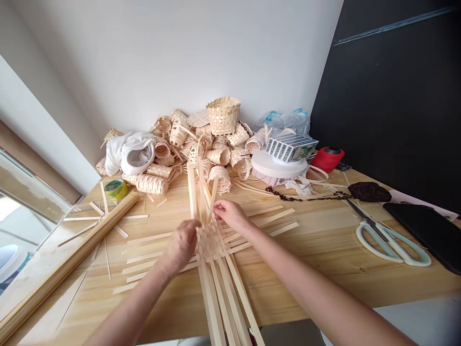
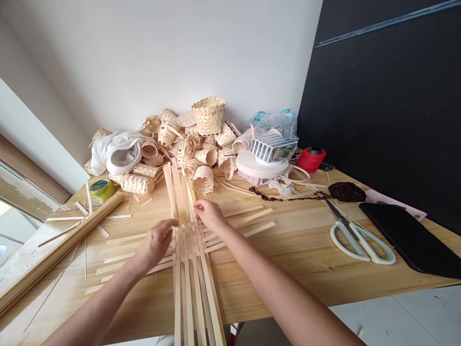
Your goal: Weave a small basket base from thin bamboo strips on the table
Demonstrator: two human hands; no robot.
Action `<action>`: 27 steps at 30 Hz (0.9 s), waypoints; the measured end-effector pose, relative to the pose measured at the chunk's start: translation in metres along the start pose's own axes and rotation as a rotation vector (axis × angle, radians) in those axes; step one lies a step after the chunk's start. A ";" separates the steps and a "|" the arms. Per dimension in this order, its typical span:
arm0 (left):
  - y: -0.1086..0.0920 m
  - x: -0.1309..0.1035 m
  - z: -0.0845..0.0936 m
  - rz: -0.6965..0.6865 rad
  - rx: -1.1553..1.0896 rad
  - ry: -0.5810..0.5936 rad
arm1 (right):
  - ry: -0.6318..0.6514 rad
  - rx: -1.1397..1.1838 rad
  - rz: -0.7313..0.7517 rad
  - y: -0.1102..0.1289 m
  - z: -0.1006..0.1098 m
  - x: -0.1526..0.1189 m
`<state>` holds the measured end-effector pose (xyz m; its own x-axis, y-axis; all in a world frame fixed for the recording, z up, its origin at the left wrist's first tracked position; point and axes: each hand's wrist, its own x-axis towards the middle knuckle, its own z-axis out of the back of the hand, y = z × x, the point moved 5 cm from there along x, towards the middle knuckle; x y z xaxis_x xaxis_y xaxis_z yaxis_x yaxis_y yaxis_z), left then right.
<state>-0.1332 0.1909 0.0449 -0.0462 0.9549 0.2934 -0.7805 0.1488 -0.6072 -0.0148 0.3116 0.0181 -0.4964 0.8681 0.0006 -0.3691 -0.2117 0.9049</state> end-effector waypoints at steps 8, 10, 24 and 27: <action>0.057 0.061 0.012 0.635 -0.803 -0.069 | -0.107 0.006 -0.118 -0.003 -0.004 0.013; 0.056 0.071 0.000 0.684 -0.874 0.030 | -0.079 0.042 -0.122 -0.005 -0.008 0.014; 0.040 0.082 -0.015 0.695 -1.048 0.320 | -0.073 0.281 0.107 0.008 -0.009 0.009; 0.045 0.084 -0.019 0.670 -1.057 0.308 | -0.140 0.244 0.118 0.007 -0.008 0.008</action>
<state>-0.1602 0.2828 0.0278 0.0202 0.9207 -0.3897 0.2157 -0.3846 -0.8975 -0.0276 0.3134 0.0209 -0.4050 0.9010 0.1553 -0.1074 -0.2155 0.9706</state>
